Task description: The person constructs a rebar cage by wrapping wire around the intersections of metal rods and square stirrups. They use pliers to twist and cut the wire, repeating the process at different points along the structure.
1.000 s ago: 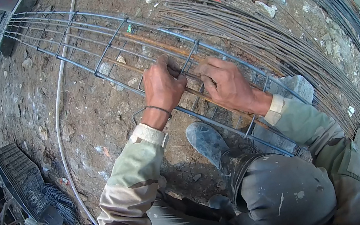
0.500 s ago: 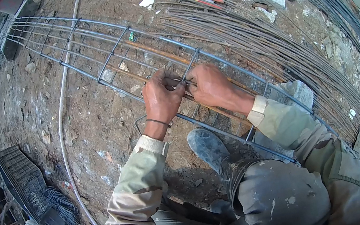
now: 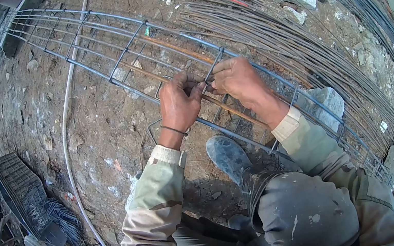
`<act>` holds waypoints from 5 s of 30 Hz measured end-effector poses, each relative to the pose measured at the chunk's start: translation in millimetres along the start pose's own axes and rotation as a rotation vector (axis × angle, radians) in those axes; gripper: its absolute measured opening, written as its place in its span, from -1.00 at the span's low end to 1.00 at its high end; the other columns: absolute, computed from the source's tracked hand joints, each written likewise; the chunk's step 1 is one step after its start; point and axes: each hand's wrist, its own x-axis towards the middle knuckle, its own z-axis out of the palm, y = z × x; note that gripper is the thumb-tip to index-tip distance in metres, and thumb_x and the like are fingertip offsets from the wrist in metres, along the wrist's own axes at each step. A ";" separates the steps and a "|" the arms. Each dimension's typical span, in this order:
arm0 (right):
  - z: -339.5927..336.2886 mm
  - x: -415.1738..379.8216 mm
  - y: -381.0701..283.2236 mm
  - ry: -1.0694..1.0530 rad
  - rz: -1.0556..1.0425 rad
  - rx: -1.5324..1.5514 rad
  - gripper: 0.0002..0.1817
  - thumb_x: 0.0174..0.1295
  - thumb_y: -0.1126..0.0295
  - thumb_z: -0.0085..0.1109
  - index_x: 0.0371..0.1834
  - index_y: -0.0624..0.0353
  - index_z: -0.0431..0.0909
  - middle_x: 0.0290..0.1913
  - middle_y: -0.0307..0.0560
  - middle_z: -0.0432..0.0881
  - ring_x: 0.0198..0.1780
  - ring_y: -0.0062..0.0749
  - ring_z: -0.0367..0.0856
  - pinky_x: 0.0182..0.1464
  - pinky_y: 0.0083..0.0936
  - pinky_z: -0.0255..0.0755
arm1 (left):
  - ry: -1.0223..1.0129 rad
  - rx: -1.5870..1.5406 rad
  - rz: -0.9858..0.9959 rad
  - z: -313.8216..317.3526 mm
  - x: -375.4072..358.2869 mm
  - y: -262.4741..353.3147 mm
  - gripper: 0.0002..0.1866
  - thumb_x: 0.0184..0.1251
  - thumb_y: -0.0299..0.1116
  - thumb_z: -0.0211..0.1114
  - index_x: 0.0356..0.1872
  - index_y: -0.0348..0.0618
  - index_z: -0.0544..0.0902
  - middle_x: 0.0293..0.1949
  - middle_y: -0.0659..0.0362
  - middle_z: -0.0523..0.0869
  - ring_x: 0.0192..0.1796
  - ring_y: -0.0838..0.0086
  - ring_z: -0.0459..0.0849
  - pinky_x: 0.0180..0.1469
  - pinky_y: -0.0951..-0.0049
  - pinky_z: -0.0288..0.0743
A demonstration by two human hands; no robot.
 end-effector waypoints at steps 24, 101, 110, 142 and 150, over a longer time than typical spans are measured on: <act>14.0 -51.3 -12.3 0.207 -0.035 0.470 -0.34 0.19 0.84 0.13 0.38 0.44 0.14 0.30 0.29 0.43 0.25 0.06 0.73 0.22 -0.44 0.66 | -0.447 0.328 0.408 -19.4 95.9 22.8 -0.73 -0.03 -0.54 0.57 -0.24 -0.24 0.76 -0.34 0.05 0.86 -0.20 0.15 0.87 -0.12 0.18 0.67; -22.9 13.4 -8.3 -0.195 -0.993 -0.855 -0.85 0.10 0.53 0.36 -0.31 0.35 0.62 -0.17 0.17 0.62 -0.09 0.12 0.63 -0.02 -0.10 0.57 | -0.002 -0.238 -0.292 7.2 16.2 -0.7 -0.76 0.10 -0.59 0.44 -0.17 -0.32 0.74 -0.39 -0.06 0.84 -0.23 0.19 0.89 -0.11 0.26 0.70; -17.4 14.4 -20.1 -0.259 -0.870 -0.951 -0.86 0.23 0.49 0.33 -0.27 0.37 0.62 -0.08 0.25 0.62 -0.05 0.15 0.66 0.04 -0.05 0.59 | 0.012 -0.183 -0.214 10.6 7.6 -4.6 -0.73 0.13 -0.60 0.39 -0.10 -0.34 0.72 -0.29 -0.15 0.87 -0.16 0.05 0.89 -0.05 0.17 0.71; -2.7 21.9 -58.9 -0.235 -0.761 -0.930 -0.89 0.13 0.50 0.36 -0.37 0.35 0.72 -0.21 0.12 0.72 -0.17 0.06 0.76 -0.06 -0.06 0.63 | 0.118 0.010 -0.139 15.7 -2.5 1.4 -0.80 0.17 -0.49 0.41 -0.17 -0.23 0.83 -0.24 -0.04 0.89 -0.15 0.08 0.89 -0.06 0.14 0.72; -27.1 43.2 -75.8 -0.432 -0.845 -0.826 -0.82 0.16 0.53 0.39 -0.19 0.35 0.73 -0.15 0.10 0.76 -0.22 -0.05 0.78 -0.14 -0.15 0.61 | 0.203 0.056 0.030 20.2 -6.6 0.1 -0.84 0.35 -0.48 0.38 -0.26 -0.43 0.78 -0.53 -0.09 0.79 -0.46 0.25 0.87 -0.33 0.25 0.68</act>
